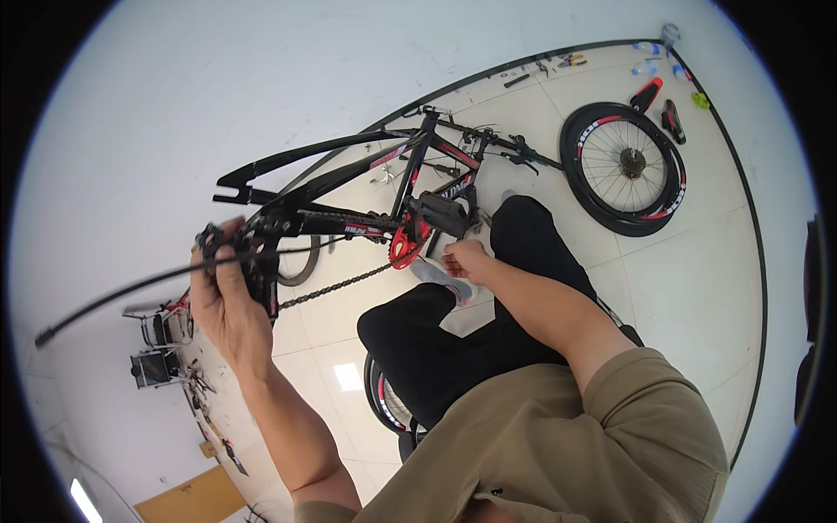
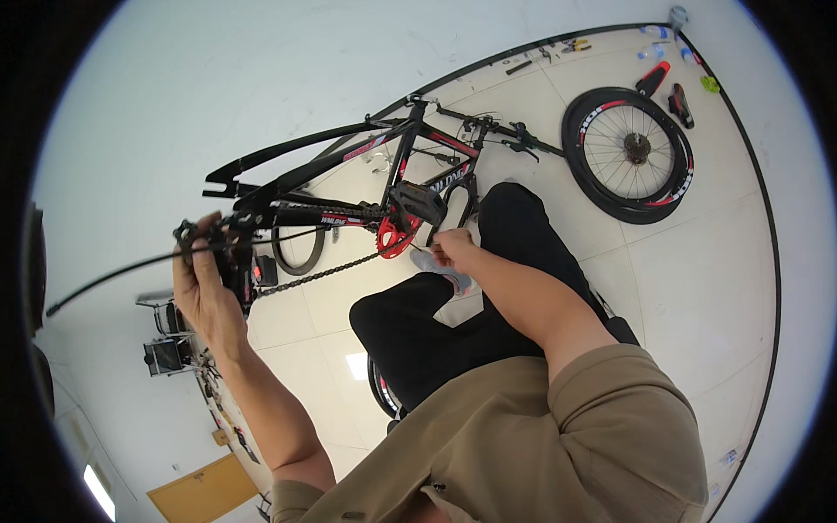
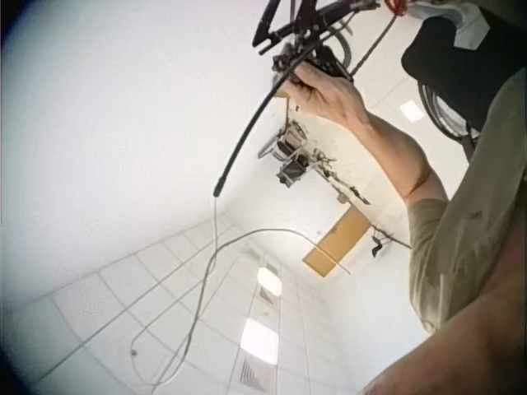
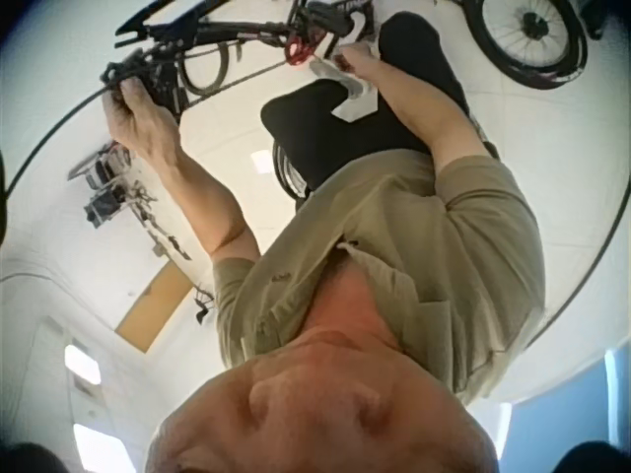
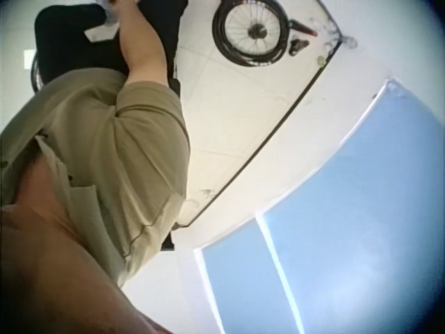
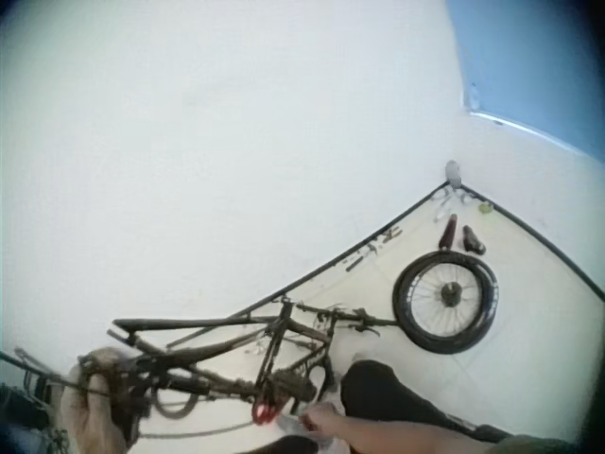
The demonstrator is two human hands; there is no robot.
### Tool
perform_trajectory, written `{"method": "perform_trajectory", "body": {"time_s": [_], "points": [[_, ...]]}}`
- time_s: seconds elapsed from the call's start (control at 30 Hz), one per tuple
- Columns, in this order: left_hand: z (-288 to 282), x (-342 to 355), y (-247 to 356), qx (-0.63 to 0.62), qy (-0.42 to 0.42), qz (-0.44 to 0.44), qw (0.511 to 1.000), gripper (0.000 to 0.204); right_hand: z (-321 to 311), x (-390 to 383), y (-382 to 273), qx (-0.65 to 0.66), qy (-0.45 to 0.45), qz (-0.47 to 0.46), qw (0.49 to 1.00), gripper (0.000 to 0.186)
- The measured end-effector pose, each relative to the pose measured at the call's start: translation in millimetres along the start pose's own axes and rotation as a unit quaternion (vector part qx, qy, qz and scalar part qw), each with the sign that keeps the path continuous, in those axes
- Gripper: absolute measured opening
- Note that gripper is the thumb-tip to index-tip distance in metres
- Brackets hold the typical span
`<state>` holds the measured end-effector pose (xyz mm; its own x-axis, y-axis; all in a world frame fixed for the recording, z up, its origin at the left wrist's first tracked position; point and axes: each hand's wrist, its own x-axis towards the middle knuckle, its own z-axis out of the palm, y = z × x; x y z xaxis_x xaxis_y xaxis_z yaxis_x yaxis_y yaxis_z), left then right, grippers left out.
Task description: The person installs a bicycle chain onto a disassembled bicycle frame. They thread the chain through the rear derailleur, route it around the chainring, and repeatedly adjust the chain and derailleur to check alignment and tension.
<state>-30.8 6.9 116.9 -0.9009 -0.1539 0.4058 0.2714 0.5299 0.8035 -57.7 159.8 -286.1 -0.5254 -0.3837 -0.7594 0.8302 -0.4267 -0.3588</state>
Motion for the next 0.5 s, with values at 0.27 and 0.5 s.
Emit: {"method": "perform_trajectory", "body": {"time_s": [0.27,0.5], "points": [[-5,-6,-5,0.078,0.052,-0.049,0.994,0.028,30,21,3,0.036,-0.032,-0.001,0.999,0.024],[5,-8,-3,0.112,0.085,-0.033,0.990,0.028,32,46,20,0.017,-0.027,0.048,0.998,0.016]]}}
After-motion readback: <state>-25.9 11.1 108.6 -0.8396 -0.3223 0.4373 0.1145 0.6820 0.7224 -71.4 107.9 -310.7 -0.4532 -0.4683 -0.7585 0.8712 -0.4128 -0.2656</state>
